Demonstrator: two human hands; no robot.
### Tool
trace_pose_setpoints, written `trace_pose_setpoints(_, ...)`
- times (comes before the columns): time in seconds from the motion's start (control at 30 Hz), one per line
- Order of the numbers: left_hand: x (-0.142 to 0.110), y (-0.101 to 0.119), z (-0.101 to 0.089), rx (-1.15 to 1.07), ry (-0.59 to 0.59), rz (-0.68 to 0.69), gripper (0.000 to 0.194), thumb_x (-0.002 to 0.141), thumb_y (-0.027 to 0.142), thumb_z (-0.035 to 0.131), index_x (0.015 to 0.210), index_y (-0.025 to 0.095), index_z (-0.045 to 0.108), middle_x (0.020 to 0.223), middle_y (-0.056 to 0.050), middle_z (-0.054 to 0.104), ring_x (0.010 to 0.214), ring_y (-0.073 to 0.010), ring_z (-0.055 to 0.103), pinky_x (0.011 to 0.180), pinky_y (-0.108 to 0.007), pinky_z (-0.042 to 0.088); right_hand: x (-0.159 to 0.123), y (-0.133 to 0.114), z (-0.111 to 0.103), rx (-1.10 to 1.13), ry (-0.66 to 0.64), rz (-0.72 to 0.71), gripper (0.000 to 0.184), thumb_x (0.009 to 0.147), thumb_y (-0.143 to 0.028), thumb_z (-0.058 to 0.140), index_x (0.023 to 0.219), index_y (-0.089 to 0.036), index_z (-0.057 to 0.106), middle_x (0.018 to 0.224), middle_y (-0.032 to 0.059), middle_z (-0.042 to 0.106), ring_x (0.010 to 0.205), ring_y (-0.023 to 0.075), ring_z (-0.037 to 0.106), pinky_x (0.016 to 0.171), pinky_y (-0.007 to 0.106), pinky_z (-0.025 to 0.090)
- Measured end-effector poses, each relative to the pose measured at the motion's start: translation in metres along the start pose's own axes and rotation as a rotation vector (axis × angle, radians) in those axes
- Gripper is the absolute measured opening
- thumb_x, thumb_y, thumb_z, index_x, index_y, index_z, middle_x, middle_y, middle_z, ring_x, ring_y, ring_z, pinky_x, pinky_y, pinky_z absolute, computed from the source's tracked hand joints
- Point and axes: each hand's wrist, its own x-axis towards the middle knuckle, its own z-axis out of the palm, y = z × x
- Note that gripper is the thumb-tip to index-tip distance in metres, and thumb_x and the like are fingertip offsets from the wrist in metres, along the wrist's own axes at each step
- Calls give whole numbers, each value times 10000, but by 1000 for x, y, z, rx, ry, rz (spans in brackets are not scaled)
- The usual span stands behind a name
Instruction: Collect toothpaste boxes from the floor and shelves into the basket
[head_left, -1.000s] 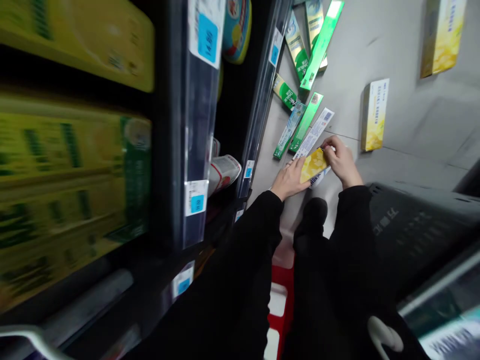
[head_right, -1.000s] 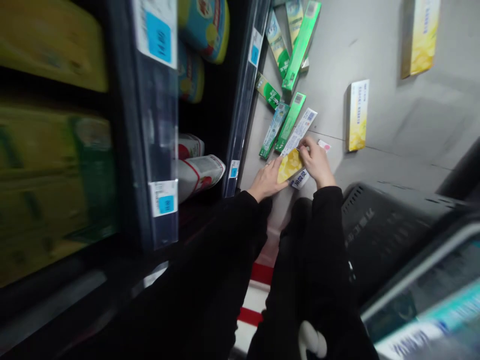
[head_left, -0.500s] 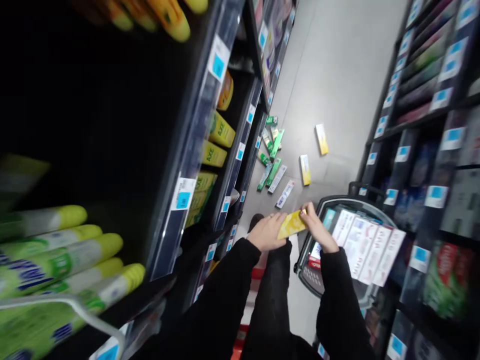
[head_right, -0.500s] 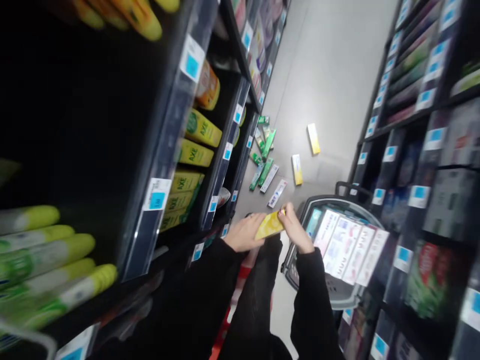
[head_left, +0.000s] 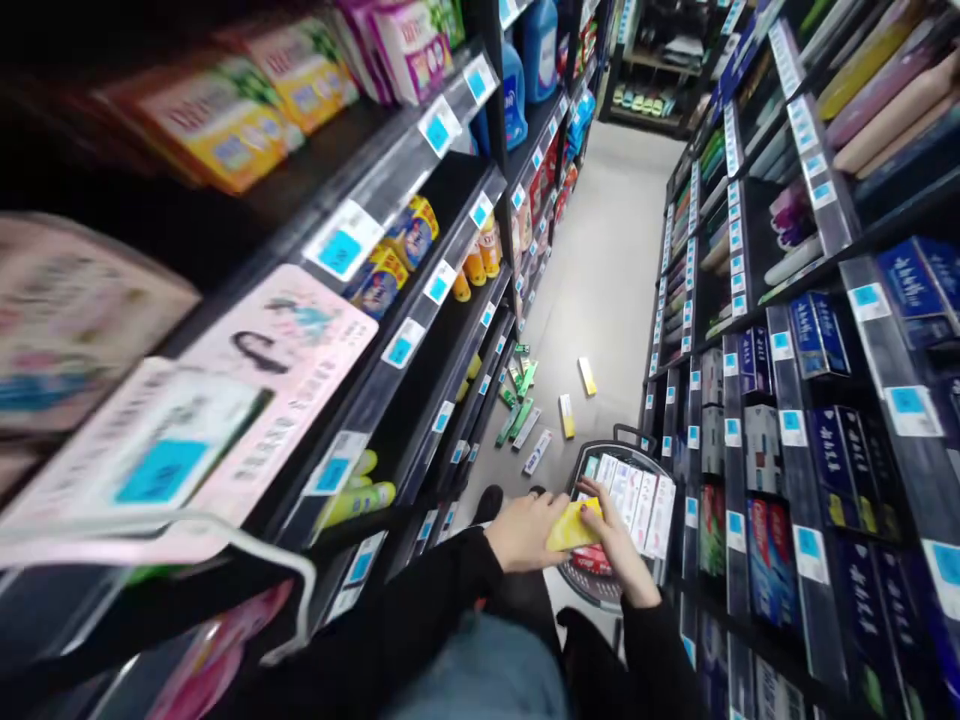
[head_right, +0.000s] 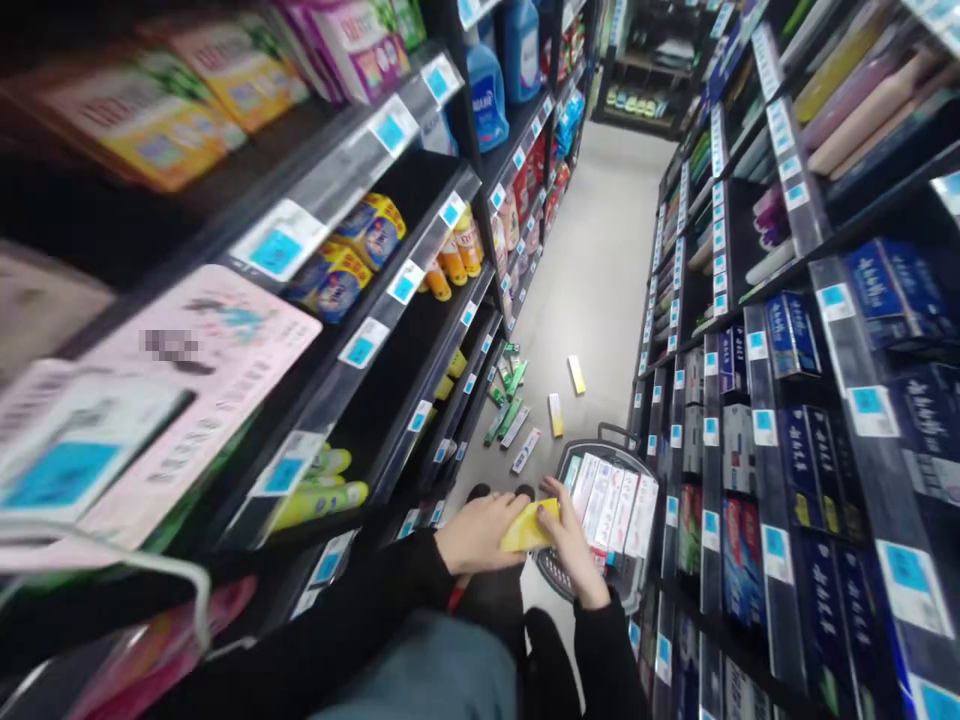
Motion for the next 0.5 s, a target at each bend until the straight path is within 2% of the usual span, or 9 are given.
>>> trace_pose_setpoints(0.1,-20,23,-31,-141,-8,-34,688,648,617,678,1149,166,542,1000,-128,673,911,-335,650,777,-393,486,-27,-48,-15,-13,-1,15,478,760,-533,658,1118,-217,622,1123,81,657,900,238,641,781,368,529)
trace_pose_setpoints(0.13,-23,26,-41,-213,-37,-35,707,623,634,693,1138,171,554,993,-120,682,905,-328,653,762,-371,480,-32,-63,-22,-26,4,-1,450,759,-517,665,1092,-216,631,1116,75,660,826,217,642,723,344,530)
trace_pose_setpoints(0.2,-27,26,-57,-401,-168,2,676,599,595,729,1109,177,581,1010,-95,690,923,-299,647,762,-329,468,-38,-91,-35,-51,31,-68,421,746,-494,687,1056,-213,642,1163,74,649,791,199,636,678,315,523)
trace_pose_setpoints(0.27,-26,22,-66,-634,-303,63,603,618,529,728,1084,171,593,1057,-75,679,952,-265,629,779,-304,459,-38,-114,-45,-66,67,-155,388,751,-482,687,1022,-207,645,1217,84,631,873,215,639,704,313,523)
trace_pose_setpoints(0.3,-25,19,-69,-736,-332,87,577,633,502,716,1084,165,591,1079,-69,667,962,-249,619,789,-296,456,-37,-123,-48,-72,97,-202,372,765,-483,672,1009,-204,645,1220,90,631,922,228,638,726,320,523)
trace_pose_setpoints(0.4,-21,16,-72,-930,-263,88,561,665,464,693,1115,150,575,1105,-68,634,963,-219,592,788,-287,447,-32,-136,-46,-105,263,-359,355,817,-489,614,1005,-190,647,1139,105,668,1001,249,632,808,367,517)
trace_pose_setpoints(0.5,-17,15,-66,-1099,-200,40,567,650,433,726,1119,153,572,1076,-60,625,925,-193,585,771,-275,446,-28,-132,-29,-142,428,-482,371,835,-481,590,1032,-175,663,1112,115,680,1035,254,625,897,409,488)
